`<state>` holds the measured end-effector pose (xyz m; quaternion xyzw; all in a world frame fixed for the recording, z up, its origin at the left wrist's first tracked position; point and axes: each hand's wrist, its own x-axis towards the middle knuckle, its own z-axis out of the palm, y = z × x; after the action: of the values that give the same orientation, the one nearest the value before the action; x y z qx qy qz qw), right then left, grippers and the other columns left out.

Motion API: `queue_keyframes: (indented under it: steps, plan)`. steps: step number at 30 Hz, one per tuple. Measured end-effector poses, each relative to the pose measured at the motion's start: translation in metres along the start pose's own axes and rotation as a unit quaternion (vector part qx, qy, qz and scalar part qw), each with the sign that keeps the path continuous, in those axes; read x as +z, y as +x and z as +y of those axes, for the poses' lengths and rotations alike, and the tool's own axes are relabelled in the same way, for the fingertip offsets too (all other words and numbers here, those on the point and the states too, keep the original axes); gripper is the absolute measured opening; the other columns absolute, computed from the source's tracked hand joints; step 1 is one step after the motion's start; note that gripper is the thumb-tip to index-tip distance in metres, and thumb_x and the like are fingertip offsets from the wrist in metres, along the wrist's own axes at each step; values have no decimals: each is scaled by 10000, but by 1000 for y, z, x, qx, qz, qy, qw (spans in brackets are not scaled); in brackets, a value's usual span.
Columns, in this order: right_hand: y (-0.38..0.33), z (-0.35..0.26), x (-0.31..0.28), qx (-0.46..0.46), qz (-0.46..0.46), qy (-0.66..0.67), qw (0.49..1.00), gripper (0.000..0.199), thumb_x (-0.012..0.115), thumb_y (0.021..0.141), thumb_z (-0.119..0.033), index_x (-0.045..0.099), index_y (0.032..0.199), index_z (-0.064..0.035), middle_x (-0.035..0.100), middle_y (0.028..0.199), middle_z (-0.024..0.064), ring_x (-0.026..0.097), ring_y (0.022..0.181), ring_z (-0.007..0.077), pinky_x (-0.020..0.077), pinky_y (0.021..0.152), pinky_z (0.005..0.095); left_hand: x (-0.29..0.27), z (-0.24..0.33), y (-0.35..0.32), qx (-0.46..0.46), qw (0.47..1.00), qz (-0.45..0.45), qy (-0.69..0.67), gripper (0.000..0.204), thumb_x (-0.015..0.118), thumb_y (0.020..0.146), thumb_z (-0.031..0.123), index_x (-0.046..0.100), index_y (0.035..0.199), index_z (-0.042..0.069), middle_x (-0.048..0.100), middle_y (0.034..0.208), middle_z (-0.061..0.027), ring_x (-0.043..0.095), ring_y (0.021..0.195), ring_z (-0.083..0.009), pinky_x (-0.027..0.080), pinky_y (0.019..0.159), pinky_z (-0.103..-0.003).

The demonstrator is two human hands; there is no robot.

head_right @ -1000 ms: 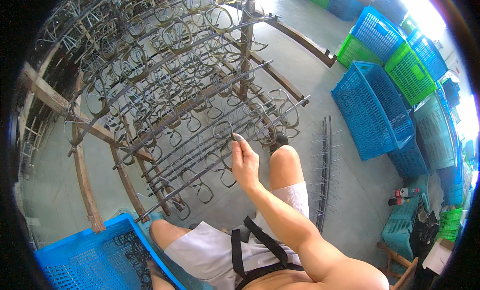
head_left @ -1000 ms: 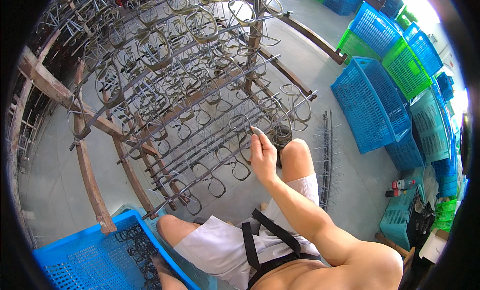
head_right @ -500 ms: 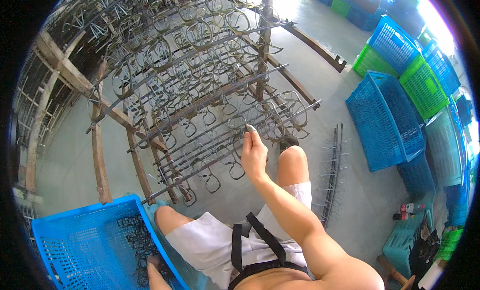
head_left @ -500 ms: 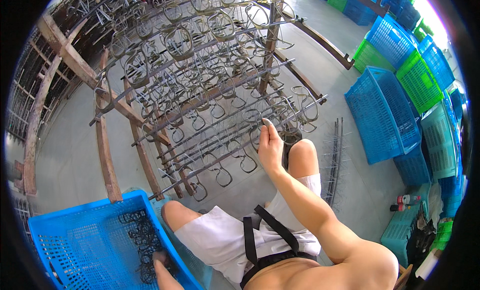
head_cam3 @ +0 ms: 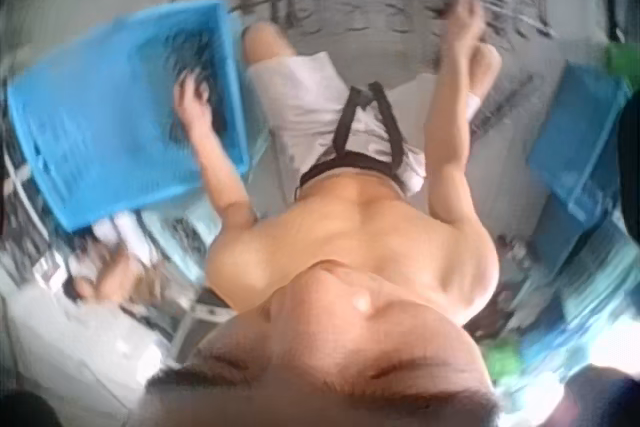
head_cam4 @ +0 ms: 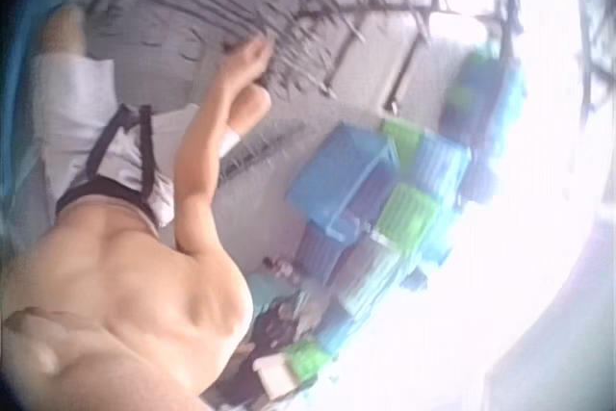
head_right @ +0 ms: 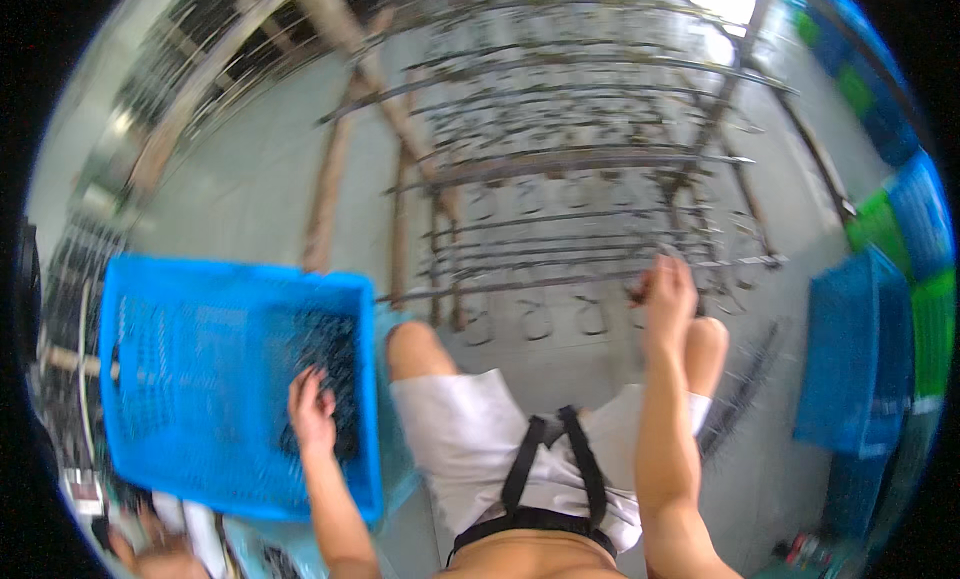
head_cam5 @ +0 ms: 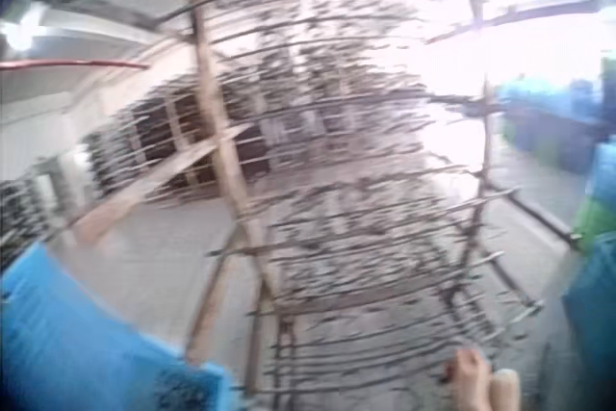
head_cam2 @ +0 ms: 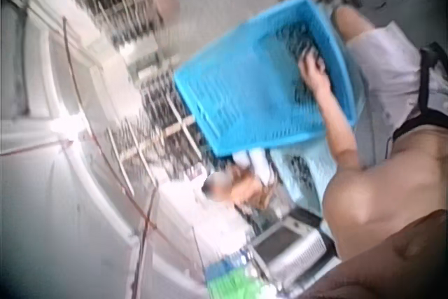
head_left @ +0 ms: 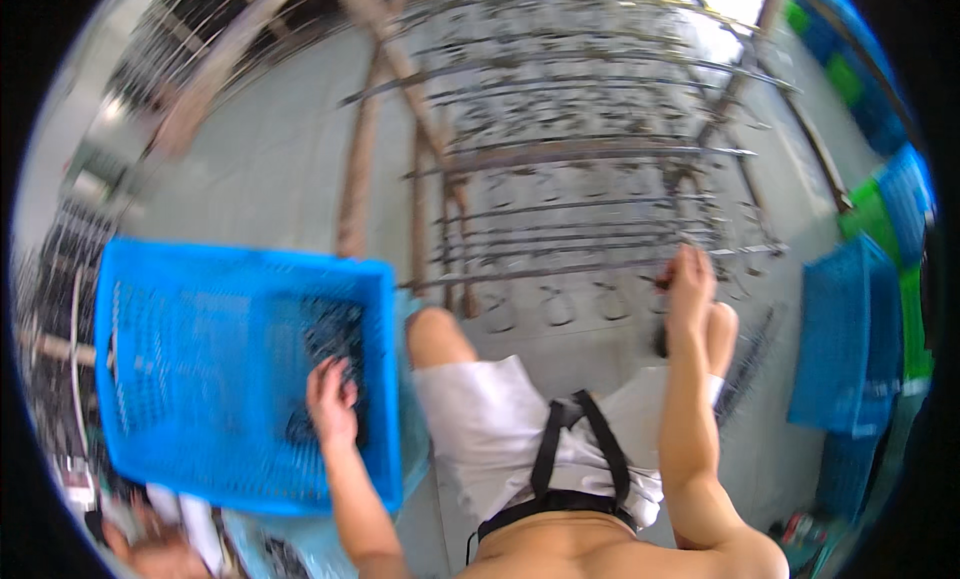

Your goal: The person picks up small metal hooks from a blue basket and attaches them to a multi-tiered metal rack. They repeatedly reach into the basket, select hooks, and fasten them onto the rack's horizontal bars.

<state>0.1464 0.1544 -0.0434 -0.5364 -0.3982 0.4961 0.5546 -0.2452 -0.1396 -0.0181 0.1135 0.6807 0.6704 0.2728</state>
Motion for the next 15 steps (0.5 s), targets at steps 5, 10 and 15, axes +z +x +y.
queue_keyframes:
  steps: [5, 10, 15]
  plan:
    - [-77, -30, 27, -295, 66, -371, 878, 358, 572, 854, -112, 506, 1191, -11, 518, 935, 114, 507, 890, 187, 444, 743, 309, 48, 8, -46, 74, 992, -104, -17, 179, 563, 859, 77, 533, 1029, 32, 611, 904, -100, 484, 600, -62, 387, 482, -177]
    - [-147, -45, 67, -142, -415, -110, 892, 371, 603, 839, -94, 503, 1185, -5, 546, 893, 107, 562, 808, 211, 460, 747, 302, 104, 2, -90, 77, 973, -211, 58, 197, 457, 944, 225, 521, 970, 41, 570, 692, -39, 429, 509, -49, 336, 422, -185]
    - [-171, -31, 74, -19, -432, 6, 902, 370, 544, 890, -66, 440, 1231, 36, 573, 942, 122, 576, 862, 189, 473, 791, 310, 174, -8, -122, -7, 947, -180, -266, 239, 429, 965, 281, 519, 1019, 66, 541, 1031, -74, 536, 846, -147, 440, 772, -295]
